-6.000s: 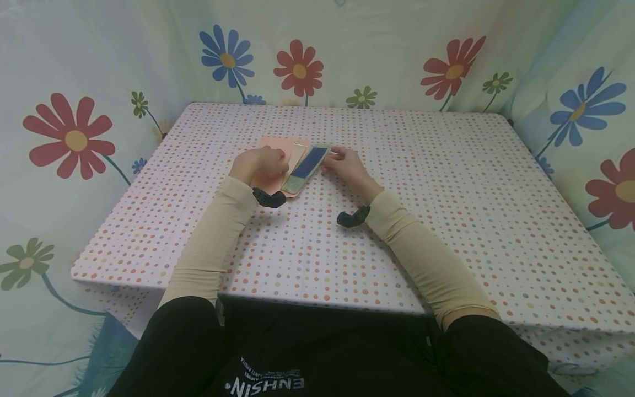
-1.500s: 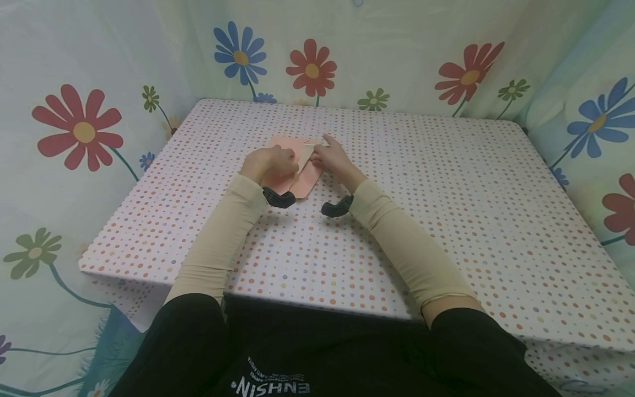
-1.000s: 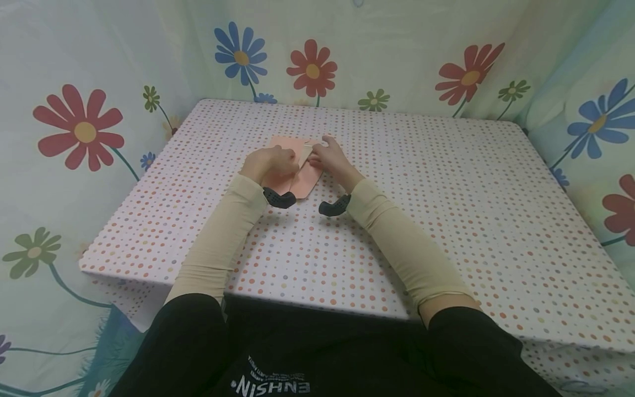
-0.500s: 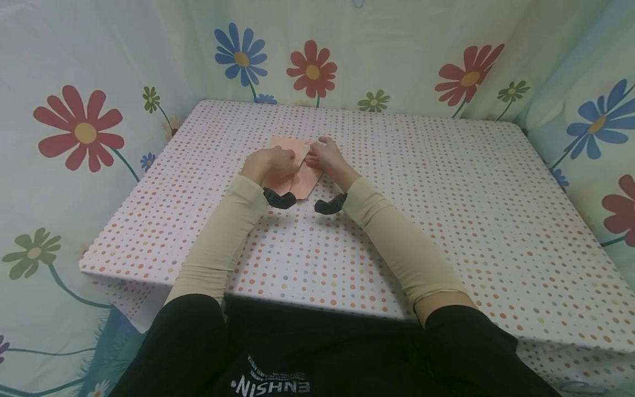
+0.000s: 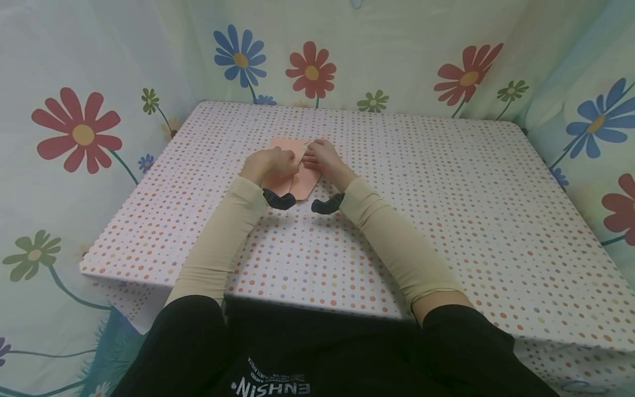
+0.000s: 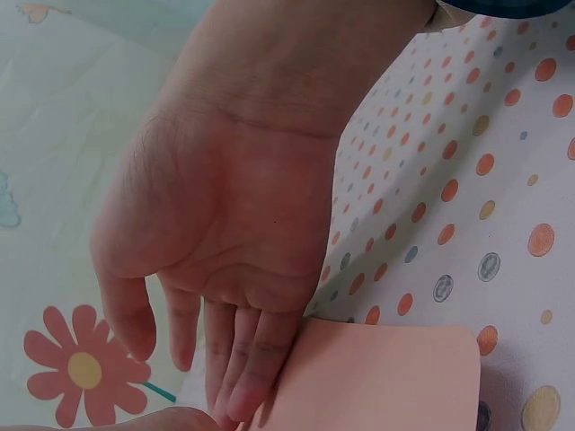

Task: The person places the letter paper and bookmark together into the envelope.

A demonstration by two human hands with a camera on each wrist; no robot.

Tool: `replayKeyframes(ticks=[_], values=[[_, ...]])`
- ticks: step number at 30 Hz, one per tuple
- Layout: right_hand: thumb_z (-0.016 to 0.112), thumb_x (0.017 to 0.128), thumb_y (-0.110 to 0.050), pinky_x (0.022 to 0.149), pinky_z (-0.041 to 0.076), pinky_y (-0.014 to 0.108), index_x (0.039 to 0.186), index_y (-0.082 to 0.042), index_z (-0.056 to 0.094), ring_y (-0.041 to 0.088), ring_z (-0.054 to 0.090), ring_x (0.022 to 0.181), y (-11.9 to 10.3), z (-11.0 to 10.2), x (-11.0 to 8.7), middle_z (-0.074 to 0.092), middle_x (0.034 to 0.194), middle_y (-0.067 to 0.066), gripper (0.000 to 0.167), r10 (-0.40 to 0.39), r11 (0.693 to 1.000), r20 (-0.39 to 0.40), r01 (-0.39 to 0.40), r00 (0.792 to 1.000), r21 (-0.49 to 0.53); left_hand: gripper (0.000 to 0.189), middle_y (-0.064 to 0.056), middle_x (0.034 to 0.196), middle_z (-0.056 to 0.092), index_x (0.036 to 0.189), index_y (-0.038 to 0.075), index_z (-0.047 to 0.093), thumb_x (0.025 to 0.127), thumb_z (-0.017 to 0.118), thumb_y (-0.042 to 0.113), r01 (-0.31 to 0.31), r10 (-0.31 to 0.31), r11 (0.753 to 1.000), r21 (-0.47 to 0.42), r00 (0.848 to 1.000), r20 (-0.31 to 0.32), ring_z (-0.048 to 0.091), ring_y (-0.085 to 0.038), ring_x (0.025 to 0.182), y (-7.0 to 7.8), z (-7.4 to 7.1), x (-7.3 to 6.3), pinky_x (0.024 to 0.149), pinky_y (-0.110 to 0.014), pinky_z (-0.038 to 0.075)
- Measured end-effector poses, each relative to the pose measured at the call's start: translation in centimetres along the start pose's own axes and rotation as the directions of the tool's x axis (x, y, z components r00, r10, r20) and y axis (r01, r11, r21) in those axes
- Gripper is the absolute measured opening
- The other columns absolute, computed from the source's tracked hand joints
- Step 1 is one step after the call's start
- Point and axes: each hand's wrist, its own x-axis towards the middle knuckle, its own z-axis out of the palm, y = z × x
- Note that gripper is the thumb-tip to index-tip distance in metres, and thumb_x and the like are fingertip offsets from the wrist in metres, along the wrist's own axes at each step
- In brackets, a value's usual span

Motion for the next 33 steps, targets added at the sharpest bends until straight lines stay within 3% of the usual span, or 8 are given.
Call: replayKeyframes(ticks=[12, 17, 26, 33], values=[[0.039, 0.102, -0.021, 0.1, 0.046, 0.03, 0.146, -0.009, 0.032, 0.023, 0.052, 0.127, 0.13, -0.01, -0.06, 0.045, 0.145, 0.016, 0.046, 0.006, 0.998, 0.056, -0.01, 0.998, 0.068, 0.061, -0.011, 0.156, 0.02, 0.151, 0.023, 0.022, 0.096, 0.036, 0.045, 0.013, -0.013, 1.0, 0.013, 1.0, -0.001, 0.026, -0.027, 0.141, 0.17, -0.06, 0.09, 0.11, -0.052, 0.029], [0.039, 0.101, -0.02, 0.1, 0.046, 0.029, 0.146, -0.01, 0.033, 0.023, 0.049, 0.13, 0.22, 0.09, 0.19, 0.042, 0.147, 0.015, 0.047, 0.027, 0.991, 0.059, -0.034, 0.998, 0.129, 0.059, -0.011, 0.156, 0.021, 0.149, 0.021, 0.026, 0.096, 0.036, 0.045, 0.022, -0.022, 1.0, 0.021, 1.0, -0.008, 0.027, -0.028, 0.14, 0.21, -0.07, 0.16, 0.11, -0.053, 0.03], [0.039, 0.101, -0.018, 0.101, 0.045, 0.029, 0.147, -0.011, 0.031, 0.023, 0.047, 0.132, 0.19, 0.49, 0.08, 0.04, 0.148, 0.016, 0.047, 0.051, 0.983, 0.053, -0.06, 0.997, 0.174, 0.065, -0.011, 0.158, 0.014, 0.152, 0.022, 0.019, 0.095, 0.035, 0.049, 0.02, -0.02, 0.999, 0.031, 1.0, -0.009, 0.023, -0.034, 0.142, 0.25, -0.07, 0.15, 0.112, -0.056, 0.026], [0.042, 0.101, -0.019, 0.101, 0.045, 0.028, 0.149, -0.011, 0.028, 0.022, 0.047, 0.131, 0.4, 0.76, 0.03, 0.038, 0.148, 0.013, 0.051, 0.031, 0.987, 0.036, -0.036, 0.999, 0.156, 0.064, -0.012, 0.157, 0.017, 0.152, 0.021, 0.021, 0.096, 0.035, 0.048, -0.001, 0.001, 0.999, 0.032, 1.0, -0.014, 0.024, -0.033, 0.142, 0.25, 0.01, 0.21, 0.112, -0.056, 0.026]])
